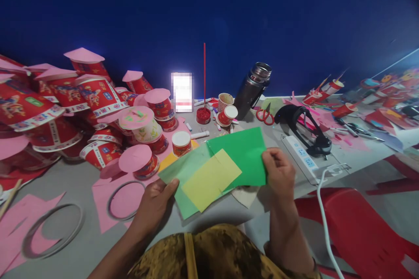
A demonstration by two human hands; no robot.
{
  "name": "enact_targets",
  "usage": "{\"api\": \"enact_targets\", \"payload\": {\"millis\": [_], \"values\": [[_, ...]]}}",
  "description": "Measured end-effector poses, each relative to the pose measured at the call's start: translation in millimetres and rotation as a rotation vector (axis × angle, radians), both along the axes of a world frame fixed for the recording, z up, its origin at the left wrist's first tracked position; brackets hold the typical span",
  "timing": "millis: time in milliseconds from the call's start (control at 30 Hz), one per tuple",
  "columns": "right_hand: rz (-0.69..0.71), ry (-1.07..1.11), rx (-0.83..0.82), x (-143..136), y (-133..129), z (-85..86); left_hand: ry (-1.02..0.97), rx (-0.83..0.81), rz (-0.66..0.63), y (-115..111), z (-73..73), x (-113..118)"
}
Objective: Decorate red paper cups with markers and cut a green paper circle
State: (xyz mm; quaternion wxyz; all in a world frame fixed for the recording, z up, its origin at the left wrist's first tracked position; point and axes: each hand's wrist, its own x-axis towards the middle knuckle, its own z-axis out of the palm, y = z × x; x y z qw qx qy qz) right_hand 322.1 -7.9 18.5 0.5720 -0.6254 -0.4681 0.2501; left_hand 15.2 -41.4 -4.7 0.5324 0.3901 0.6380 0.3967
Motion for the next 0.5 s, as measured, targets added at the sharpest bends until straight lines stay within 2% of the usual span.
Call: {"api": "enact_targets", "payload": {"millis": [167, 333, 400, 500], "values": [[-0.281, 0.053, 0.133, 39.4, 5.3, -6.7, -0.186, -0.007, -0.019, 2.3, 8.0, 5.0], [-0.521, 0.073, 0.337, 58.0, 11.7, -13.5, -0.295, -0.071, -0.055, 4.5, 14.4, 20.8], [-0.544, 0.137, 0.413, 64.3, 13.3, -15.6, -0.346, -0.062, -0.093, 9.2, 15.0, 31.6], [-0.442, 0.282, 0.472, 76.9, 14.9, -14.8, -0.385, -0.015, -0.142, 25.4, 12.3, 57.1]]}}
